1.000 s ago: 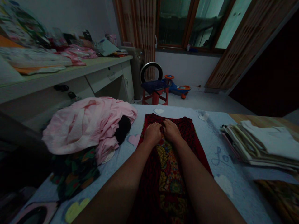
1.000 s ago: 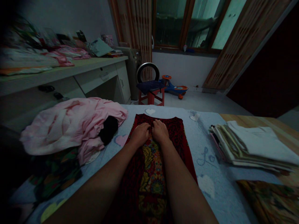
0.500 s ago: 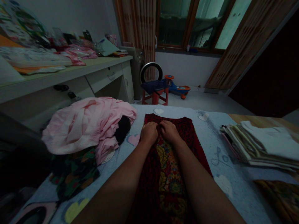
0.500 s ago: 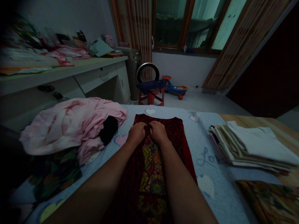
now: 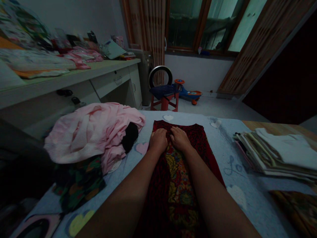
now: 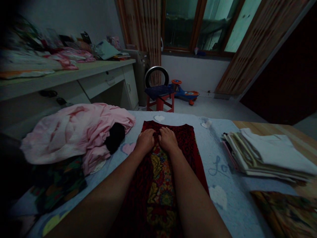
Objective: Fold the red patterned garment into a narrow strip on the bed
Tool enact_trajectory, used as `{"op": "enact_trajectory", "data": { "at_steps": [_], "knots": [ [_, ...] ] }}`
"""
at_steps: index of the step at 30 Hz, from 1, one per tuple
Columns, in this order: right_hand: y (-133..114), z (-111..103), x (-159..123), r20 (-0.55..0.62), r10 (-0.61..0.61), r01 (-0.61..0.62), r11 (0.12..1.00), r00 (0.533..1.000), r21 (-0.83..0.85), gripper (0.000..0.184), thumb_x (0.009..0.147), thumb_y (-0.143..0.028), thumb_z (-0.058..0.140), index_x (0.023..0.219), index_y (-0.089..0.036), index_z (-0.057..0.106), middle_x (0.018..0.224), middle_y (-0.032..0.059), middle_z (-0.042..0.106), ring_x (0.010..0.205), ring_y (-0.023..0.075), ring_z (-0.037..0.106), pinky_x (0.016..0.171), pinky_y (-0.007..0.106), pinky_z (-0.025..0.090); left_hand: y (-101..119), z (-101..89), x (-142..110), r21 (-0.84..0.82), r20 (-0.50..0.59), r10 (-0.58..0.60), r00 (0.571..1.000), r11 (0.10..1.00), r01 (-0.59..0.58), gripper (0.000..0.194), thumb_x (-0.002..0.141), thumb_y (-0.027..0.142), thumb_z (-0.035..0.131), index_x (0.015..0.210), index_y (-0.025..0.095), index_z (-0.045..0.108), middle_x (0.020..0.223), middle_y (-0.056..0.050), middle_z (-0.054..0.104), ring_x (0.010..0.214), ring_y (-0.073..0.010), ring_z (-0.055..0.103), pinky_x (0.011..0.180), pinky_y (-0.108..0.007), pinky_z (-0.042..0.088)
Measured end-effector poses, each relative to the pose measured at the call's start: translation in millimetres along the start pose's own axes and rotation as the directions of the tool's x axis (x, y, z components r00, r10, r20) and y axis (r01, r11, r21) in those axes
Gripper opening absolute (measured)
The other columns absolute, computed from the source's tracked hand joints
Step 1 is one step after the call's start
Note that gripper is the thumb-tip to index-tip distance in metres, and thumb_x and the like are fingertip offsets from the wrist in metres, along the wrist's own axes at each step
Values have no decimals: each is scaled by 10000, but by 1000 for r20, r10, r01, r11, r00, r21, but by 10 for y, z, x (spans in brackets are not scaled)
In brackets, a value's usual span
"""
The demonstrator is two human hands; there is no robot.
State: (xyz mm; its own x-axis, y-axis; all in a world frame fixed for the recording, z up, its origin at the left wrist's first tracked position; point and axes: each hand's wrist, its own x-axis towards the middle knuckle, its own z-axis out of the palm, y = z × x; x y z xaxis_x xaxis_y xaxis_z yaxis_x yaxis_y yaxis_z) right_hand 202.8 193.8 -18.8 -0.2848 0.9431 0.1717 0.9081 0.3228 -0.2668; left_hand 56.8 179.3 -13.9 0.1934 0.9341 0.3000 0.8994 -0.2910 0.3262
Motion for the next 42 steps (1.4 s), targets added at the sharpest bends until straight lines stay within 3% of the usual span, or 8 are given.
{"op": "enact_trajectory", "data": {
  "at_steps": [7, 12, 22, 42],
  "knots": [
    [-1, -57, -7, -112, -19, 30, 995, 994, 99, 389, 874, -206, 512, 1252, -194, 601, 1345, 85, 573, 1240, 225, 466, 1050, 376, 358, -13, 20, 10, -1, 0, -11, 1000, 1000, 11, 319, 853, 100, 467, 1125, 176, 615, 1224, -97, 638, 1194, -227, 545, 1023, -377, 409],
    [-37, -70, -23, -97, -65, 74, 993, 993, 94, 305, 901, -209, 483, 1143, -229, 669, 1255, 46, 633, 1156, 218, 506, 1000, 358, 385, -28, 11, 12, -25, 7, -6, 1000, 1000, 6, 347, 866, 108, 459, 1173, 189, 599, 1254, -80, 629, 1202, -223, 536, 1025, -377, 406],
    [-55, -53, -6, -51, -44, 46, 998, 998, 41, 368, 893, -248, 507, 1237, -257, 637, 1351, 26, 589, 1227, 238, 476, 1036, 384, 367, -26, 2, 9, -19, 19, -12, 1000, 1000, 13, 356, 860, 111, 466, 1178, 197, 599, 1270, -77, 620, 1209, -218, 527, 1037, -369, 391],
    [-53, -14, 19, -10, 9, -10, 1000, 1000, -7, 475, 906, -290, 473, 1360, -163, 532, 1465, 87, 480, 1340, 272, 388, 1118, 432, 290, -55, 39, 24, -31, 16, -27, 999, 999, 28, 371, 847, 116, 484, 1186, 207, 604, 1317, -69, 602, 1234, -222, 514, 1053, -375, 392]
  ]
}}
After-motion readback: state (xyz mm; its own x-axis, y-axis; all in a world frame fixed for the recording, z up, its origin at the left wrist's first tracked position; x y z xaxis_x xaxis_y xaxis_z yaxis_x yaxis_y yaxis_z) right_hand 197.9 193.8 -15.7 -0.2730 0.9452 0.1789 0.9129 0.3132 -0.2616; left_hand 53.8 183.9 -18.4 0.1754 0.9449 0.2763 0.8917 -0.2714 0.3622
